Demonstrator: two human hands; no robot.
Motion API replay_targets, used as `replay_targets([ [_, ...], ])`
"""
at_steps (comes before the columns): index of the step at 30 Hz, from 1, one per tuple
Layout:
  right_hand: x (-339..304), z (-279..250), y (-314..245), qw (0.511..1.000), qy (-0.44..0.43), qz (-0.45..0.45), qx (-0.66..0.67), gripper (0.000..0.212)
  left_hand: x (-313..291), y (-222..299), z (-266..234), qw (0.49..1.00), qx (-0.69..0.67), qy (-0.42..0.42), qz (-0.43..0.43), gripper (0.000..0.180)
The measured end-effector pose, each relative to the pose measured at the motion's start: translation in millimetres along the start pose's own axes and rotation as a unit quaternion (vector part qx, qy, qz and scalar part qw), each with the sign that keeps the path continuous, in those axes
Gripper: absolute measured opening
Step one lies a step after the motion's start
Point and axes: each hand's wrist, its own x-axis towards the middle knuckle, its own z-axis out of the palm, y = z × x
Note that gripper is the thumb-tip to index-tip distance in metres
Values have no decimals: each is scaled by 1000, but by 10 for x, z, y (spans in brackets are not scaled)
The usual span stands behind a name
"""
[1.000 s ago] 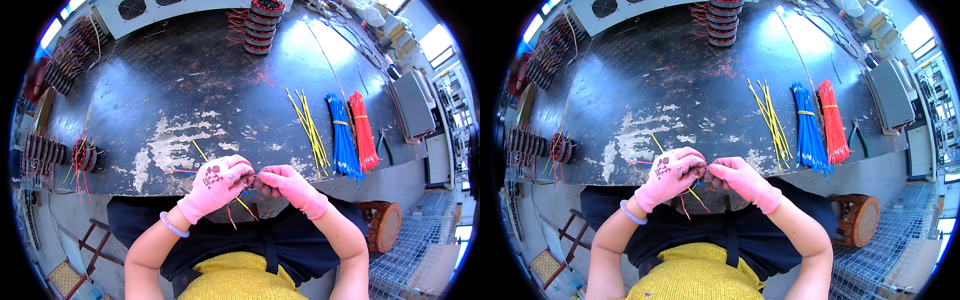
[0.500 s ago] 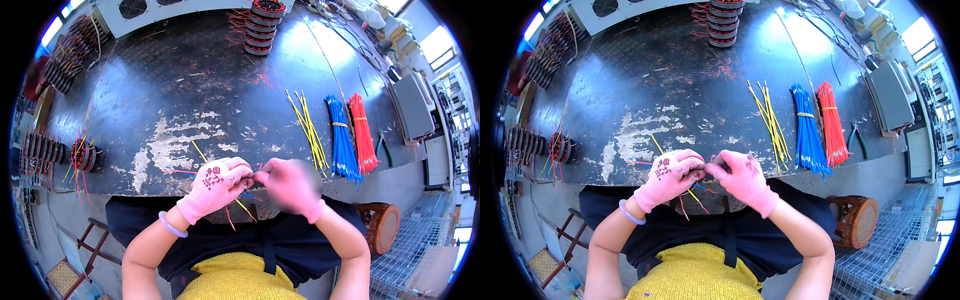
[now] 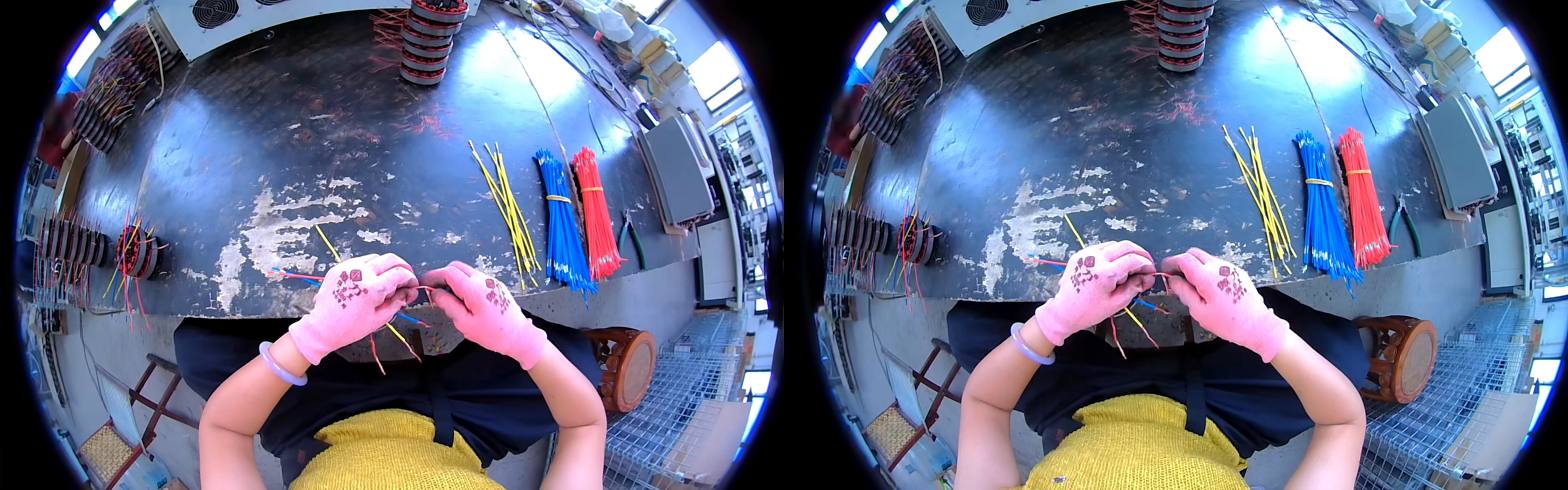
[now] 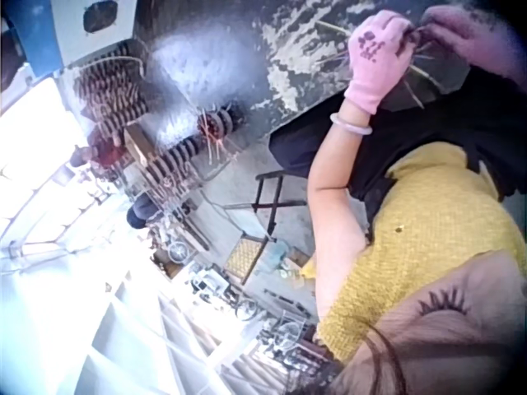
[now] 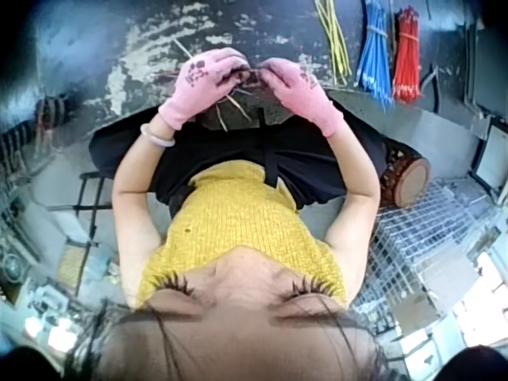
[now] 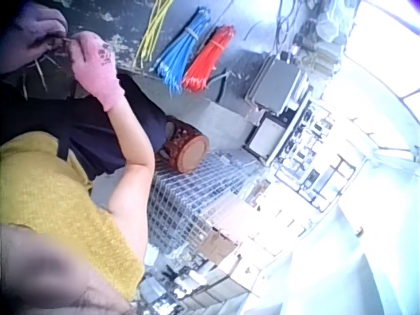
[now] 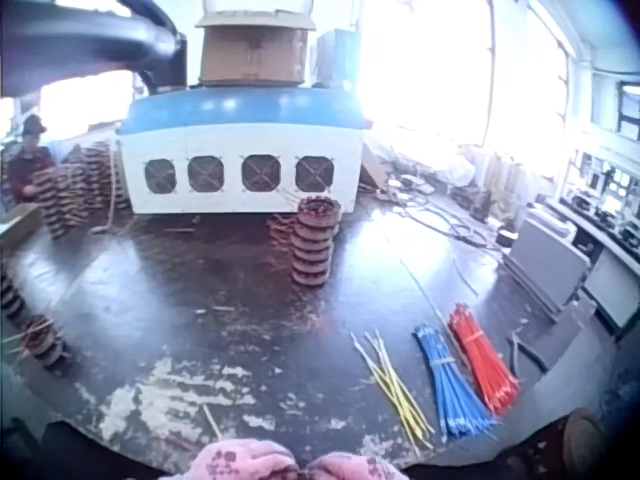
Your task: The person assembles electric motor stators by inserting color-coded wires into the slots of the stator core and trimming the excess wire with pliers.
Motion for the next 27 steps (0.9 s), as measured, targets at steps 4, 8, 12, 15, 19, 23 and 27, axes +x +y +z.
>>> replay_targets([
  [4,38,17,-42,978,67,-122,-154,18,-1,31,-60,999,1,-24,-21,14],
  [8,175,13,-26,974,-48,147,165,22,-9,-33,-20,1000,6,-28,9,15],
  [12,167,-132,-115,969,-107,189,120,26,-14,-40,-53,998,-4,-50,30,17],
  [15,-22,-87,-69,985,-66,134,91,24,-18,-14,10,997,-19,-41,56,17],
  [19,-368,-429,134,962,105,229,105,26,-46,-87,-210,999,6,-34,4,14],
  [23,-346,-116,151,951,55,-3,-303,29,-22,-102,-216,999,-10,-36,-20,13],
  [27,49,123,-31,899,168,-198,-354,46,-19,-110,-206,999,2,-38,-8,15],
])
